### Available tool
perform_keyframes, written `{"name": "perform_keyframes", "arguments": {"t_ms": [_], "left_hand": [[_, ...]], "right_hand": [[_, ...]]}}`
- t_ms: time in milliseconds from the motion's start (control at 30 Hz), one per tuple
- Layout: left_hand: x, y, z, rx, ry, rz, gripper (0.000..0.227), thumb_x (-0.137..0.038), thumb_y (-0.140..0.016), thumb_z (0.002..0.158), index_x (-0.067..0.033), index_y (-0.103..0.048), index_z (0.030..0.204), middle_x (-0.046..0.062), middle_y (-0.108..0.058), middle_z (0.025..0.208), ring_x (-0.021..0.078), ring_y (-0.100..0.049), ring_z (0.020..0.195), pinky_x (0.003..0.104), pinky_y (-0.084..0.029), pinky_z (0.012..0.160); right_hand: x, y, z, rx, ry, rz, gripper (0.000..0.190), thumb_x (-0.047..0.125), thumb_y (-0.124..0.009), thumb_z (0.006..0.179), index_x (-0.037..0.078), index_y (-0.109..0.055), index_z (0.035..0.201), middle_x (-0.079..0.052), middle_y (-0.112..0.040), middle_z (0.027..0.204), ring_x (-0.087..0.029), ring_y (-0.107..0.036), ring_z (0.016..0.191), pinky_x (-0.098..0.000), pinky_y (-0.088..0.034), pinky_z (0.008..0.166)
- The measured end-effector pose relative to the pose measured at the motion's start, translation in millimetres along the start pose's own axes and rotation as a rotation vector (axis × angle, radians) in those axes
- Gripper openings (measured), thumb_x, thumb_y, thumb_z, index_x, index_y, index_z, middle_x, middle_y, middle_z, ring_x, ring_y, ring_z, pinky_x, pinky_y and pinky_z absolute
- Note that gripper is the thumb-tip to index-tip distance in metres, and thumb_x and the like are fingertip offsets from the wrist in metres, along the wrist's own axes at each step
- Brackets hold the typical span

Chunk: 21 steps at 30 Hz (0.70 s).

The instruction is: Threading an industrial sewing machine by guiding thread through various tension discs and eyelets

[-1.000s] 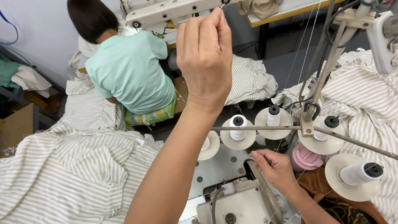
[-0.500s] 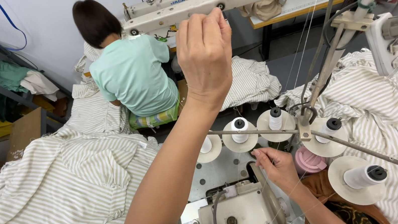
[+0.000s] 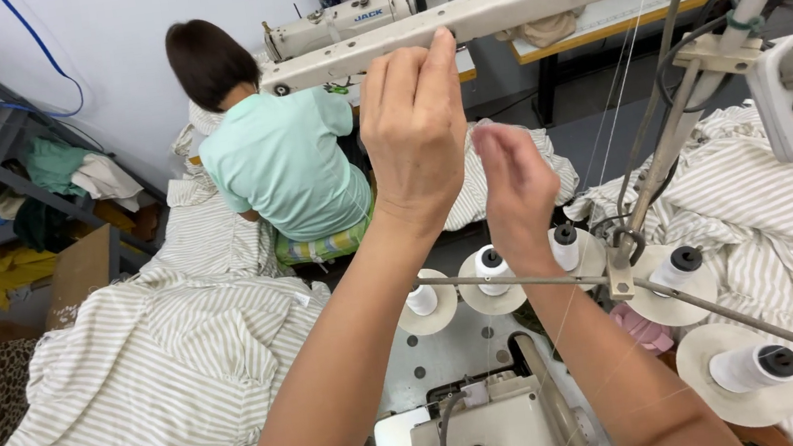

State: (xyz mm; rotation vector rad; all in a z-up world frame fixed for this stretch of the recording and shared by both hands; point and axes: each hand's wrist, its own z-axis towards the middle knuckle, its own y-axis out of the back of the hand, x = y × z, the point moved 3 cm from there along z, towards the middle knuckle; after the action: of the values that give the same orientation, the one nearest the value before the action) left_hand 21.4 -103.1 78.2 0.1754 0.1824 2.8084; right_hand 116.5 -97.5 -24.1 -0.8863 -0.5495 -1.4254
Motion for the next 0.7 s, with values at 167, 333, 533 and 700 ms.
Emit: {"name": "perform_keyframes", "arguments": {"t_ms": [167, 333, 533, 700], "left_hand": [[9, -2, 2, 0.030, 0.080, -0.092, 0.015, 0.003, -0.073, 0.098, -0.0029, -0.072, 0.111, 0.006, -0.063, 0.088, 0.0258, -0.057, 0.080, 0.036, -0.054, 0.075], [12, -2, 2, 0.038, 0.112, -0.130, 0.014, 0.000, -0.074, 0.097, -0.0045, -0.073, 0.110, 0.006, -0.066, 0.089, 0.0259, -0.061, 0.082, 0.037, -0.055, 0.078], [9, -1, 5, 0.046, 0.125, -0.116, 0.010, -0.003, -0.073, 0.097, -0.0035, -0.073, 0.108, 0.004, -0.070, 0.088, 0.0261, -0.065, 0.086, 0.038, -0.055, 0.082], [8, -2, 6, 0.104, 0.139, -0.089, 0.010, -0.009, -0.066, 0.101, -0.0050, -0.070, 0.110, 0.006, -0.070, 0.092, 0.0268, -0.065, 0.089, 0.039, -0.052, 0.083]], "right_hand": [[-27, -40, 52, 0.109, -0.338, 0.942, 0.037, 0.022, -0.063, 0.103, -0.005, -0.063, 0.129, -0.015, -0.072, 0.117, -0.019, -0.070, 0.108, -0.0260, -0.057, 0.097], [-46, -59, 69, 0.394, -0.736, 1.736, 0.032, 0.017, -0.065, 0.105, 0.001, -0.062, 0.132, -0.008, -0.070, 0.129, -0.015, -0.064, 0.128, -0.0218, -0.050, 0.118], [-65, -58, 83, 0.318, -0.977, 1.921, 0.030, 0.000, -0.069, 0.100, -0.005, -0.064, 0.129, -0.016, -0.069, 0.129, -0.020, -0.066, 0.126, -0.0251, -0.053, 0.117], [-76, -55, 95, 0.341, -1.074, 1.908, 0.023, -0.010, -0.069, 0.096, -0.011, -0.064, 0.118, -0.019, -0.071, 0.117, -0.022, -0.071, 0.114, -0.0227, -0.060, 0.104]]}}
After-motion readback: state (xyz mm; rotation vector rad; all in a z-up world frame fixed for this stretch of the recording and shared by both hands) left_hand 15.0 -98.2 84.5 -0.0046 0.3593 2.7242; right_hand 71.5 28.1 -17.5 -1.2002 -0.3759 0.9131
